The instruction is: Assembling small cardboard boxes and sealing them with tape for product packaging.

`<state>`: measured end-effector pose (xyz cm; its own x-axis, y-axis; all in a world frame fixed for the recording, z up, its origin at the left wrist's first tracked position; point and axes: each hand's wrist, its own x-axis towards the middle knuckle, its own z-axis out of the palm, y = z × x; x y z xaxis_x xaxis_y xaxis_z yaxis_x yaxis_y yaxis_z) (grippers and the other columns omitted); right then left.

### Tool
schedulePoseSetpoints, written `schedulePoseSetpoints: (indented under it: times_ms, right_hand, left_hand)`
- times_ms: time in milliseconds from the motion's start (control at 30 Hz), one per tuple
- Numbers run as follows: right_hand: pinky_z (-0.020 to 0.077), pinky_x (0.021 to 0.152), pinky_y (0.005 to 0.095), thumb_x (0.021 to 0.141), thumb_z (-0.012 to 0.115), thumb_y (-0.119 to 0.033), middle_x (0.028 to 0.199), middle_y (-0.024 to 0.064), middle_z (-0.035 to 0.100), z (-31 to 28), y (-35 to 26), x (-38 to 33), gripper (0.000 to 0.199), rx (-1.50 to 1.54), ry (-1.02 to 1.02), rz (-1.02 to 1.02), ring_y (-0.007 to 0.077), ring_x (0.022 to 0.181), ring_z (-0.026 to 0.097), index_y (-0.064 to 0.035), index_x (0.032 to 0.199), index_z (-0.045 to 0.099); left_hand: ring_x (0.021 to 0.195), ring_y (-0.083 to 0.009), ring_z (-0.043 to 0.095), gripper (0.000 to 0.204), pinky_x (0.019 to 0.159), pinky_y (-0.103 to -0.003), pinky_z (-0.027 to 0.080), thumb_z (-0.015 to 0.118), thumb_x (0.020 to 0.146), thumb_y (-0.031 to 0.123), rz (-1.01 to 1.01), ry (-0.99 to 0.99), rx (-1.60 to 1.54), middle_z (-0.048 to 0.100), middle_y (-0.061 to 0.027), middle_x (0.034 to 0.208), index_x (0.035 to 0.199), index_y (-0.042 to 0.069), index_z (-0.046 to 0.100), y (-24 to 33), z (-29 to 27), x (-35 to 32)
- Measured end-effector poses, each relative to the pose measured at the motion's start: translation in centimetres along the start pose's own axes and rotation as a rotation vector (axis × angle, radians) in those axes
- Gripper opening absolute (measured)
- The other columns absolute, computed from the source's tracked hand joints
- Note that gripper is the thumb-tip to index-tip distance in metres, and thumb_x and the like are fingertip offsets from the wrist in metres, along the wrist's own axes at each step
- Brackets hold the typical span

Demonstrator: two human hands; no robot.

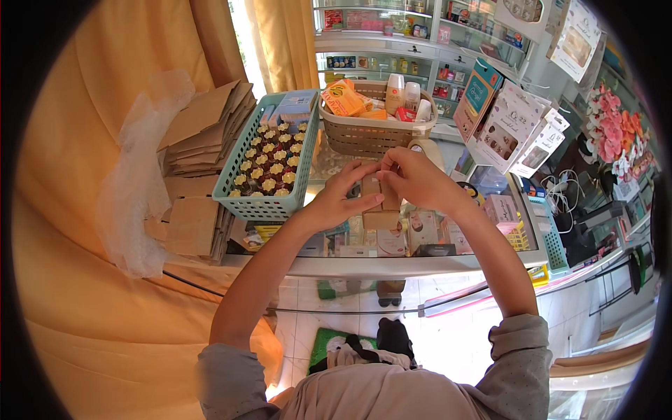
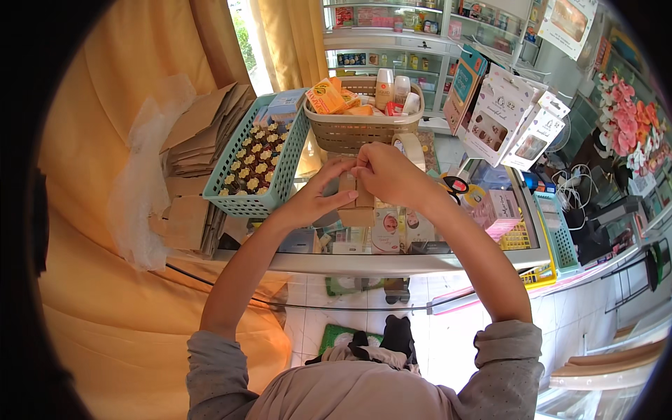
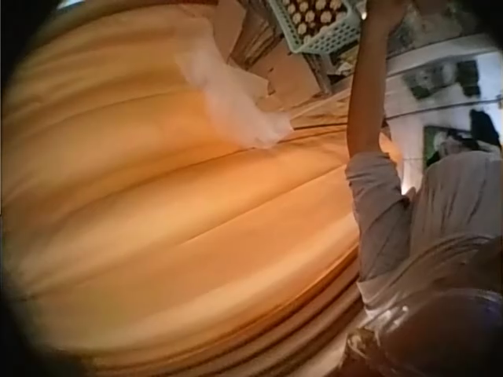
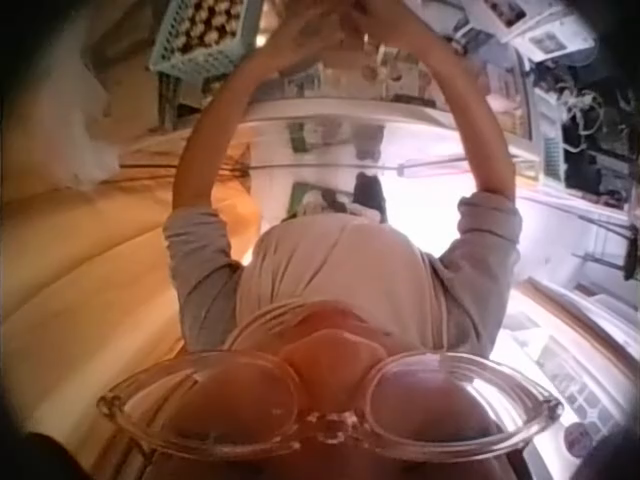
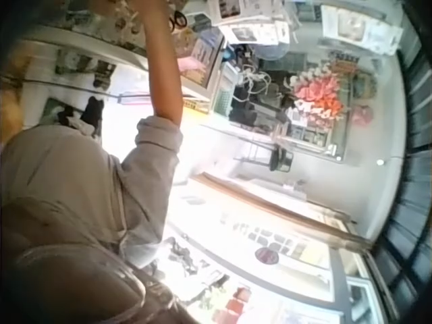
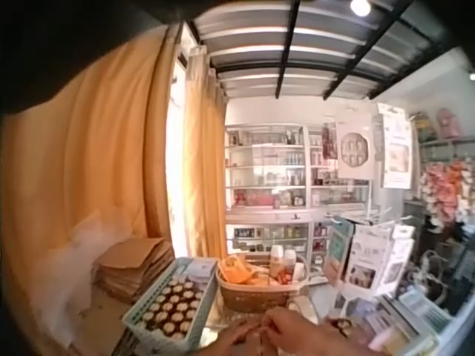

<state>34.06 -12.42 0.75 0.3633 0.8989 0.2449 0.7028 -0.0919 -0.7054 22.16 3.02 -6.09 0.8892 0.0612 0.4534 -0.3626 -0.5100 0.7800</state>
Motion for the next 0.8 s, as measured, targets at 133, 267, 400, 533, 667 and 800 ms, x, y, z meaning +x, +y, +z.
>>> schedulePoseSetpoints:
  times_ms: [133,267,400,533,667,800]
  right_hand:
    - [0.0461,0.066,0.0383,0.083,0.06,-0.011,0.081,0.0183,0.06,0.1,0.2,0.2,0.014,-0.036,-0.019,0.015,0.0317,0.075,0.06,0.0021,0.079,0.057]
    - [0.046,0.066,0.0385,0.084,0.06,-0.012,0.081,0.0188,0.06,0.1,0.2,0.2,0.015,-0.057,-0.015,0.021,0.0319,0.075,0.06,0.0022,0.08,0.057]
    - [0.046,0.067,0.0388,0.083,0.061,-0.011,0.08,0.0193,0.06,0.2,0.3,0.2,0.015,-0.059,0.0,0.014,0.0324,0.075,0.06,0.0025,0.081,0.057]
    - [0.0457,0.069,0.0404,0.082,0.062,-0.01,0.08,0.0193,0.059,0.4,0.6,0.2,0.014,-0.089,0.011,-0.032,0.0342,0.077,0.059,0.0021,0.079,0.057]
    - [0.0452,0.071,0.0413,0.082,0.062,-0.009,0.08,0.0186,0.058,0.8,1.0,0.0,0.013,-0.113,0.042,-0.053,0.035,0.078,0.057,0.0014,0.077,0.055]
    - [0.0458,0.063,0.0328,0.083,0.064,-0.008,0.076,0.0124,0.057,1.6,1.7,-0.3,0.012,-0.139,0.131,-0.119,0.0223,0.07,0.057,0.0002,0.085,0.055]
  left_hand:
    - [0.118,-0.0258,0.049,0.058,0.099,-0.034,0.038,0.071,0.084,0.029,-0.013,0.002,-0.014,0.047,-0.0141,0.125,0.132,0.004,0.048,0.5,-0.1,0.0]
    - [0.117,-0.0253,0.049,0.058,0.098,-0.034,0.039,0.071,0.085,0.028,0.0,-0.005,-0.023,0.047,-0.0135,0.123,0.132,0.003,0.048,0.3,-0.1,0.1]
    - [0.118,-0.0249,0.049,0.058,0.098,-0.034,0.039,0.071,0.085,0.028,-0.001,-0.011,-0.007,0.047,-0.0134,0.123,0.132,0.003,0.048,0.1,-0.1,0.1]
    - [0.119,-0.0255,0.048,0.059,0.099,-0.034,0.038,0.071,0.085,0.029,0.009,-0.01,-0.015,0.046,-0.0137,0.125,0.132,0.003,0.048,0.0,-0.1,0.2]
    - [0.12,-0.0262,0.048,0.06,0.1,-0.034,0.038,0.071,0.085,0.029,0.002,-0.009,-0.004,0.046,-0.0139,0.127,0.133,0.004,0.047,0.0,0.0,0.2]
    - [0.121,-0.0269,0.048,0.06,0.1,-0.035,0.038,0.071,0.085,0.03,-0.017,-0.014,0.01,0.045,-0.0146,0.128,0.134,0.005,0.047,0.0,-0.1,0.0]
